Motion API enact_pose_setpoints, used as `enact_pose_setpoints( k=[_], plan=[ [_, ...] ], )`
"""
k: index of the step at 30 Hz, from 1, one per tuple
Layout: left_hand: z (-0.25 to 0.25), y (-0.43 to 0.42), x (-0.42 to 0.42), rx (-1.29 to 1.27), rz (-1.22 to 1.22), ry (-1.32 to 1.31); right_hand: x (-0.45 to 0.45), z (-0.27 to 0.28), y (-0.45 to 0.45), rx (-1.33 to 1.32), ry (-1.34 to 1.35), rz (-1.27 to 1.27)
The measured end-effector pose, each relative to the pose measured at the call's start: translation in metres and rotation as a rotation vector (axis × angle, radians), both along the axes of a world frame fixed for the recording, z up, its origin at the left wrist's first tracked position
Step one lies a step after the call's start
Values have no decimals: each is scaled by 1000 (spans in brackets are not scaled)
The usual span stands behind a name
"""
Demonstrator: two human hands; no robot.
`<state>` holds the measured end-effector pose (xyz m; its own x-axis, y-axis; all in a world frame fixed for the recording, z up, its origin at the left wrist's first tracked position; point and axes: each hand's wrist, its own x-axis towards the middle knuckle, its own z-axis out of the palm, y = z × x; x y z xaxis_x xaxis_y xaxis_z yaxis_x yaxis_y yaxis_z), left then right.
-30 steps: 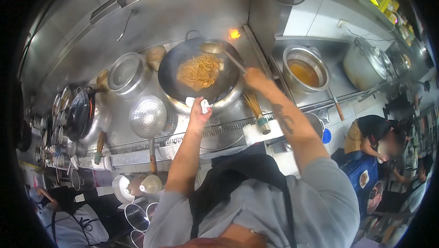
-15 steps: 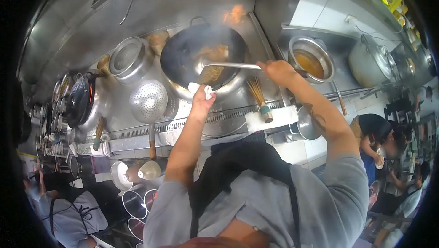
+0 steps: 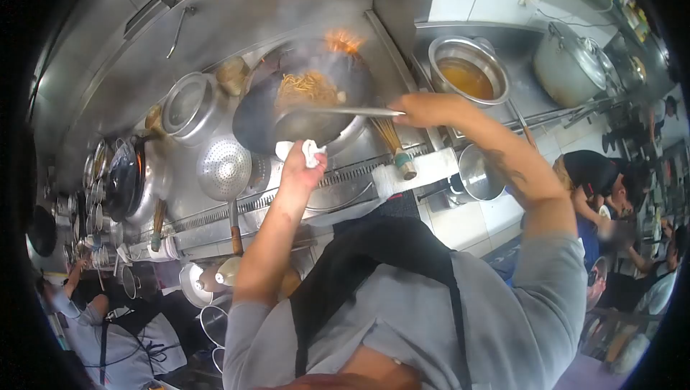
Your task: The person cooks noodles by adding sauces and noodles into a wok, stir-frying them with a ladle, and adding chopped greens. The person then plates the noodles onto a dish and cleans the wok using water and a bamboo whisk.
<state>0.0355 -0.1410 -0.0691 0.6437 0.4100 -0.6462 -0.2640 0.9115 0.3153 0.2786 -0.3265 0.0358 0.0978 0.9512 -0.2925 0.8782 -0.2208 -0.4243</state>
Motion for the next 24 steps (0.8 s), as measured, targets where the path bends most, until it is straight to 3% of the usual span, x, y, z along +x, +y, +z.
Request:
enact_pose_setpoints(
  k=[3,6,9,11,16,21,24],
  plan=[
    [-60,-1,-3,207,64,-79,-7,-31,13,117,-126,-110],
    [-122,-42,-42,95,-133,-85,-21,-19,14,177,-241,-143],
    [-65,-67,-46,149,-59,70,-22,8,7,184,-345,-120],
    [-66,-18,-30,17,9,15,-23,35,-10,178,-383,-67],
    [-92,66,21,177,-71,-136,-1,49,-25,64,-391,-66],
    [-110,74,38,158,-21,-77,19,-39,14,194,-396,-400],
    [-100,70,40,146,-2,-42,-1,-139,58,394,-120,-572]
  ],
)
